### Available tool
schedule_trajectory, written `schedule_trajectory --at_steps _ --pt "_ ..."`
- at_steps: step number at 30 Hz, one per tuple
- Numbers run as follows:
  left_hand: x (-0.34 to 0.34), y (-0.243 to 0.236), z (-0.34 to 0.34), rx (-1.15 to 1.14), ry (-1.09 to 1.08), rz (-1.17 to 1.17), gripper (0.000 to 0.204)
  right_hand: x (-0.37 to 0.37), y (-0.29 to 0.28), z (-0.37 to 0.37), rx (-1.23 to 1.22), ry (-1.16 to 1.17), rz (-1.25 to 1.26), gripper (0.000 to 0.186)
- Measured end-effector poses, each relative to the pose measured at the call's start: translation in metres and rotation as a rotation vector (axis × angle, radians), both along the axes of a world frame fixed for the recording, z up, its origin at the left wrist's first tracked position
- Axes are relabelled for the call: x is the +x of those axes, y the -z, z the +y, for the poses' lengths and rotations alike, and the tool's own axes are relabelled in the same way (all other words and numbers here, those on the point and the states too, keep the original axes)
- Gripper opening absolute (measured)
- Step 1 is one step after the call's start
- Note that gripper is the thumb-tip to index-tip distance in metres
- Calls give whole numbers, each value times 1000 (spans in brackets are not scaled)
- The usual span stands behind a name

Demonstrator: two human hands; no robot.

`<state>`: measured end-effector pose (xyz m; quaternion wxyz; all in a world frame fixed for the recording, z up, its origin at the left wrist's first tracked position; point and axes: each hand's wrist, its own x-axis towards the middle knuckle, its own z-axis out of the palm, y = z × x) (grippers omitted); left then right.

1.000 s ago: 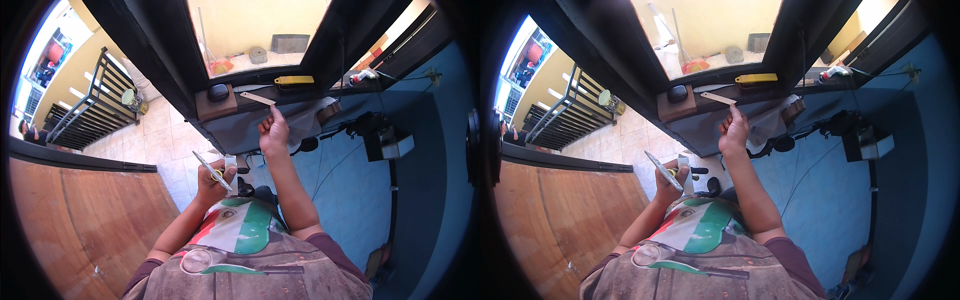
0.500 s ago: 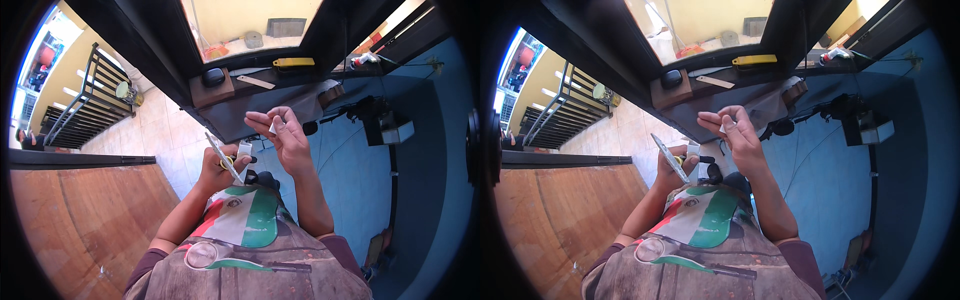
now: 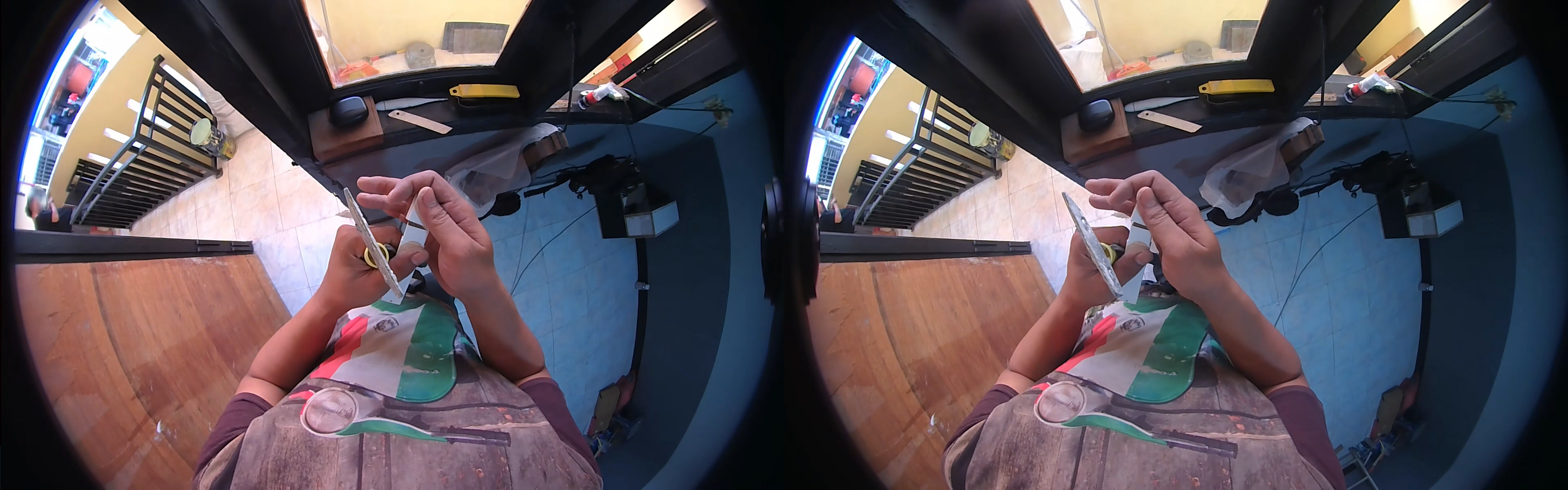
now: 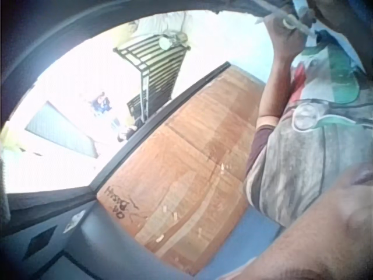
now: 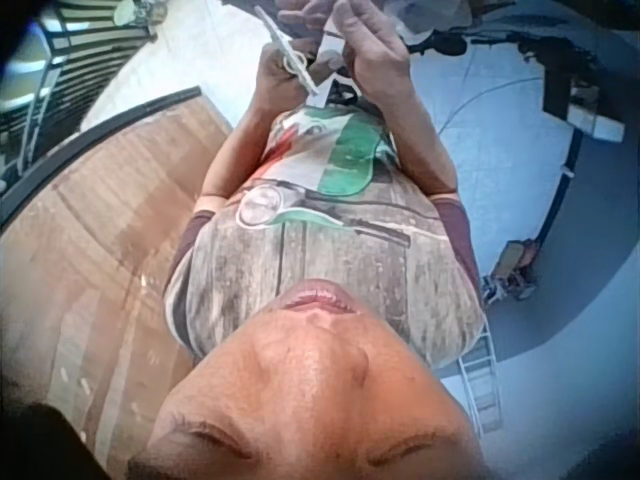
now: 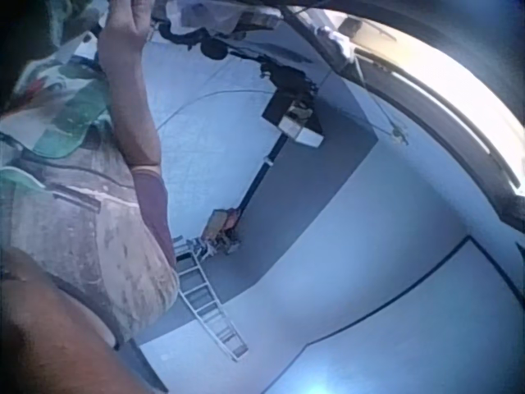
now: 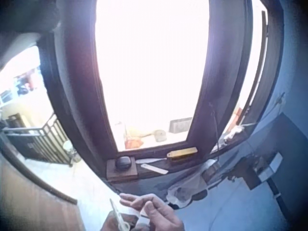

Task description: The person scrapes residue off the flat metal head of a tool using a screwdriver and then applies adhesive tape to a small component.

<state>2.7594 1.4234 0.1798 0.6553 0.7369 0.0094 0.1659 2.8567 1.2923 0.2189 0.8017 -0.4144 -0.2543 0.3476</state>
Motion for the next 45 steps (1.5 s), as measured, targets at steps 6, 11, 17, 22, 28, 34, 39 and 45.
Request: schedule_trajectory --at_steps 6,11,17,22,28,34,39,45 --pt "3 -6 -4 38 -5 -15 42 10 -5 -11 -82 -38 -195 26" --pt "1 -10 -6 35 8 53 44 15 -11 -17 -194 -33 -438 25" --pt "10 -5 -6 51 -28 -158 44 15 -3 -21 -198 -108 -395 23" --pt "3 -9 -1 83 -35 -15 37 19 2 -25 -108 -207 -376 53" --pt "-2 -3 -2 44 -12 76 31 17 7 -32 -105 -89 -417 67" --pt "0 -6 4 -18 -48 80 24 56 -11 -32 -421 399 -463 38" --pt "-2 -8 7 -79 -116 81 25 41 14 -35 -370 82 -242 25" --pt "-12 -3 11 -189 -236 70 36 11 15 -31 -470 -172 -528 40"
